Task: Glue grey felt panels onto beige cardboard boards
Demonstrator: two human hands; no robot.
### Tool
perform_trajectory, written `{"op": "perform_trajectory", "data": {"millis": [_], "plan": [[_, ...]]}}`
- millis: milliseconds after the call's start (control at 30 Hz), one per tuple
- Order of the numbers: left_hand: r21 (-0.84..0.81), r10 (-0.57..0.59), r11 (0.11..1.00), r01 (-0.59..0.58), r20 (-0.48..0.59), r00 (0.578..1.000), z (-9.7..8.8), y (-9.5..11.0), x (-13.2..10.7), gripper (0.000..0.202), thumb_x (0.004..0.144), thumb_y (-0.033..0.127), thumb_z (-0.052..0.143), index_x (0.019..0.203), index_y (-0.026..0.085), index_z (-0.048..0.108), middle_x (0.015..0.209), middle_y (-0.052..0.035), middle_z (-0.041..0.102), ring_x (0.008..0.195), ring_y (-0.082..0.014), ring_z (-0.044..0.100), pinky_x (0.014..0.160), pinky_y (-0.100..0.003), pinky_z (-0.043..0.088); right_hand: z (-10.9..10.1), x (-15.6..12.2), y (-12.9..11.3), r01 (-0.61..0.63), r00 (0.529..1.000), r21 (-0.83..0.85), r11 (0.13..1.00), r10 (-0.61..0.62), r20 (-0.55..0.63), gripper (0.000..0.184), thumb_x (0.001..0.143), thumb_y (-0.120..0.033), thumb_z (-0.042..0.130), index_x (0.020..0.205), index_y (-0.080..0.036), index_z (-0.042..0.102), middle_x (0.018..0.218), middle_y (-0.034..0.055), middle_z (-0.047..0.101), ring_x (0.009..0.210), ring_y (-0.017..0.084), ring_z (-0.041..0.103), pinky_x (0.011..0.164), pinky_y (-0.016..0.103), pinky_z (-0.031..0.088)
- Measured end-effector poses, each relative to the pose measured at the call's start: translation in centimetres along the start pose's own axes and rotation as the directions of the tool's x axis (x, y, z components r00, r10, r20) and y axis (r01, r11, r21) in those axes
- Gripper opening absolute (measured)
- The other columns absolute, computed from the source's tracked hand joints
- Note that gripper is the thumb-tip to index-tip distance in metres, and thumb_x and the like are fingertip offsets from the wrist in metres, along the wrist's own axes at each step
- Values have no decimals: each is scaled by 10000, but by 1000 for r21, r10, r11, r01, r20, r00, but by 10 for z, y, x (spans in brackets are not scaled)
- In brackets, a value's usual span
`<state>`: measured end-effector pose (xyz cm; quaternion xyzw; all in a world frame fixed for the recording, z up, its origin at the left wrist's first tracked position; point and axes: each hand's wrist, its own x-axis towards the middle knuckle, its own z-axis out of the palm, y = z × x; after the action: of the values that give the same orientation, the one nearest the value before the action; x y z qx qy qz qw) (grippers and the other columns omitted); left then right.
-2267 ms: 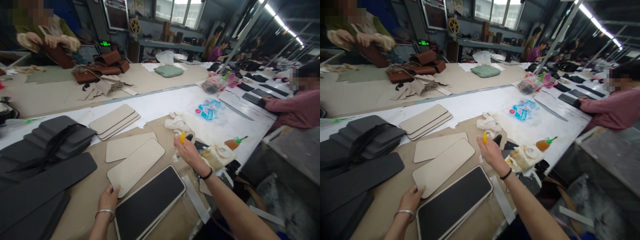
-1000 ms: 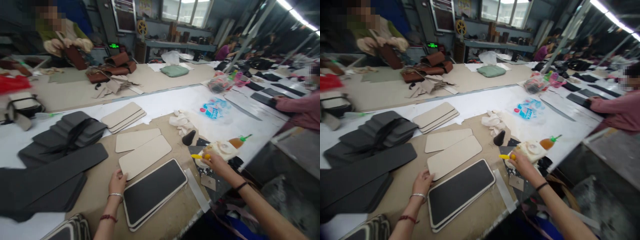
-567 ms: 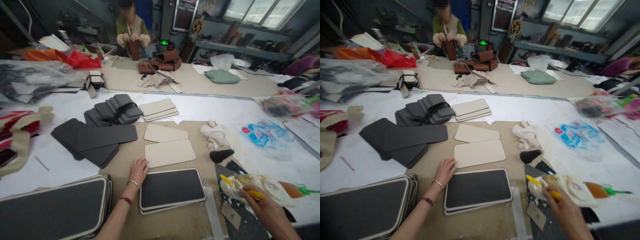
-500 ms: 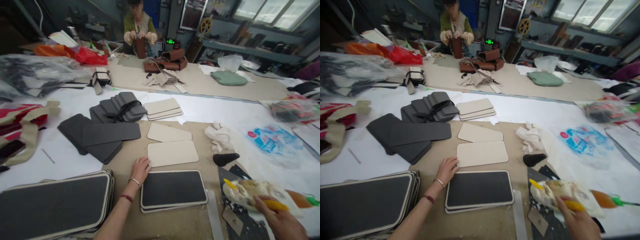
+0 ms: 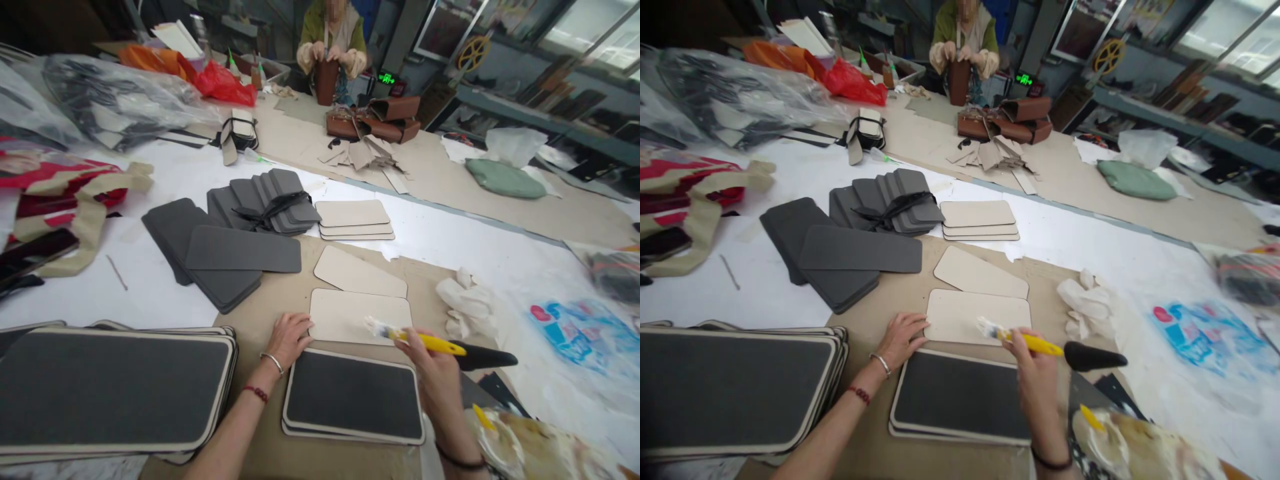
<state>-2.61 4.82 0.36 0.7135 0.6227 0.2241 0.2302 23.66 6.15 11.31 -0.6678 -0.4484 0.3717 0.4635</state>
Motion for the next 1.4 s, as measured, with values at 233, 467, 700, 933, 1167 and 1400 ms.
{"op": "perform_trajectory", "data": {"millis": [233,467,700,933,1167,1400], "plan": [[-33,57,998,-60,-76,996,6,-7,-5,288,751,238,625,1038,256,612,1128,-35,613,1010,-210,481,863,-408,409,119,18,5,-18,964,45,999,5,267,326,716,-493,583,776,-174,556,720,31,596,680,195,611,658,334,504],[-1,94,996,-95,-113,989,8,-10,-7,263,770,270,605,1032,253,614,1115,-33,624,1000,-212,488,852,-396,422,99,31,28,92,984,-272,958,-45,173,366,750,-544,488,785,-189,565,740,54,617,659,196,588,631,315,451],[60,148,988,-141,-143,979,10,-14,-6,254,778,295,593,1029,265,618,1107,-24,632,971,-225,509,836,-399,431,-2,79,51,3,991,-568,823,-79,-109,451,729,-582,415,771,-168,589,683,97,633,674,242,594,645,339,416],[68,151,987,-142,-152,977,11,-15,-6,260,778,293,590,1035,273,619,1104,-26,636,968,-222,519,831,-393,437,-10,77,31,-4,975,-589,808,-128,-182,430,721,-567,436,762,-168,591,693,94,628,661,238,579,664,356,416],[64,138,989,-130,-127,982,10,-14,-8,278,781,311,579,1055,287,612,1121,-25,630,982,-228,520,835,-409,442,119,25,5,137,973,-110,984,-113,202,238,785,-433,492,781,-207,566,725,24,613,671,165,586,616,266,452],[92,175,982,-162,-152,973,13,-19,-8,284,786,340,566,1060,287,614,1102,-28,640,968,-237,525,825,-410,435,87,64,34,189,982,-351,917,-173,76,266,766,-423,474,763,-183,590,738,55,625,691,184,572,675,302,427]]}}
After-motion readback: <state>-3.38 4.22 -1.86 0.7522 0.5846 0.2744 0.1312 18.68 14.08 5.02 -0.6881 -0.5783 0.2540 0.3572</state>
